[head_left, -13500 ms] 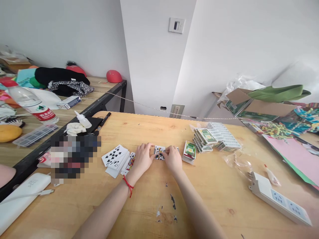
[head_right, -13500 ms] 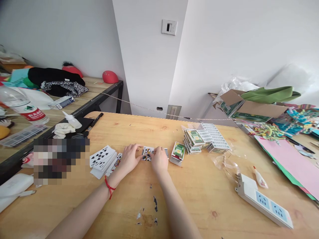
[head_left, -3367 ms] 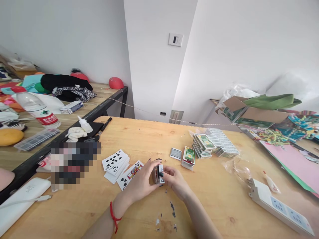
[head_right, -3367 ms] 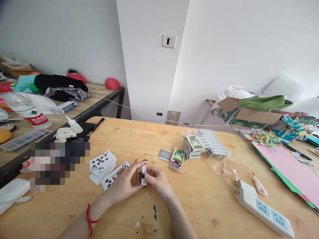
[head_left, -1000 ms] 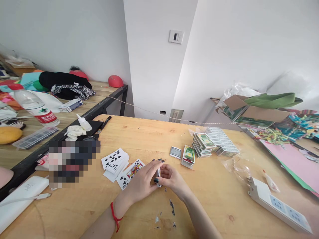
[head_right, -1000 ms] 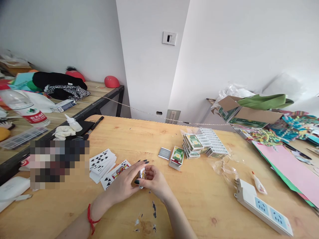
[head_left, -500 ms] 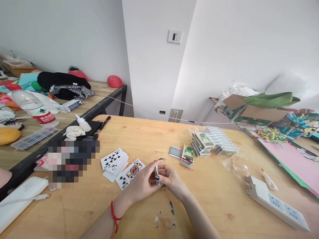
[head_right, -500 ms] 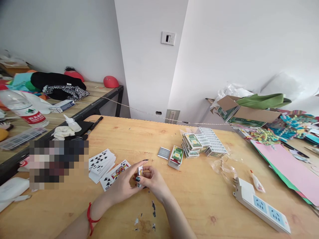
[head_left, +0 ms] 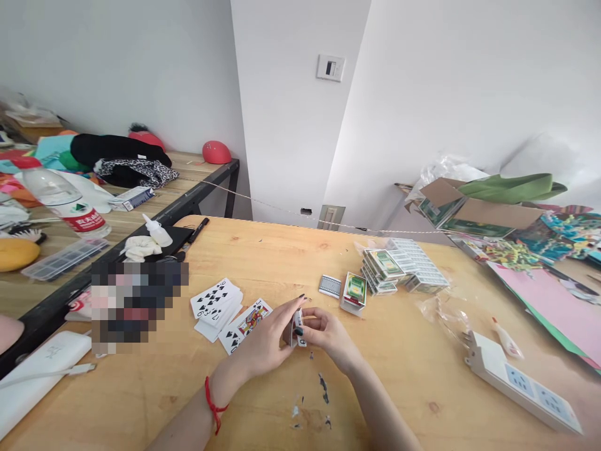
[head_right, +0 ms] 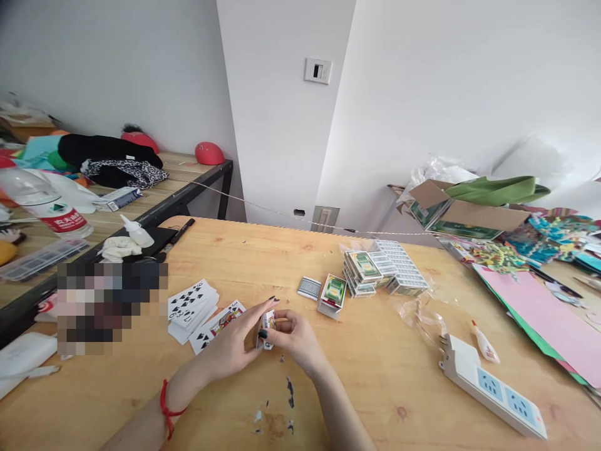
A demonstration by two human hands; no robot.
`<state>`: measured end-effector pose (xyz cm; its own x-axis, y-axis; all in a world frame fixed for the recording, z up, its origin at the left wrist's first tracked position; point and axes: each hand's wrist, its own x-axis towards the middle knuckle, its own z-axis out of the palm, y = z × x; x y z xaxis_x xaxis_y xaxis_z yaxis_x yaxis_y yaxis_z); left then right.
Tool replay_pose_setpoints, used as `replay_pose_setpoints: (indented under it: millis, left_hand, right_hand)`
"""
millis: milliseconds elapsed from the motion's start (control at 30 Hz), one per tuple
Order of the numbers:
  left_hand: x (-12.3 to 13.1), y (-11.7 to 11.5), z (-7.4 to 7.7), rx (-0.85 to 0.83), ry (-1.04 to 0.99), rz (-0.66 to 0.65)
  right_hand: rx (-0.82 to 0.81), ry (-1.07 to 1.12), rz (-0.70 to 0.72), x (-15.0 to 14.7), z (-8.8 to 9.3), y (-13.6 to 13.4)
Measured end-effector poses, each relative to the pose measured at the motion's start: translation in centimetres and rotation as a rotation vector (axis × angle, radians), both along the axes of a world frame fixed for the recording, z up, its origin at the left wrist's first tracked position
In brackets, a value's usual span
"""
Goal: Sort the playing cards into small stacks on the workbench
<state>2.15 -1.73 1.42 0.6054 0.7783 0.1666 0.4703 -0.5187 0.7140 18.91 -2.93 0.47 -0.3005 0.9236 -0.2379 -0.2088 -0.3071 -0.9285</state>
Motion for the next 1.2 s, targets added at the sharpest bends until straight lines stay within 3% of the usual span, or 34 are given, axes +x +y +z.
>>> replay_pose_setpoints:
  millis: [700,1200]
  left_hand:
    - [0.0,0.0,-0.7,0.105,0.070,0.082]
    - [0.3,-0.3,-0.8,0.066,-0.045,0.096]
  right_hand:
    - [-0.013,0.031,-0.026,-0.6,-0.4,-0.1]
    - [-0.033,0.163,0.052,-1.3,-0.5,-0.4]
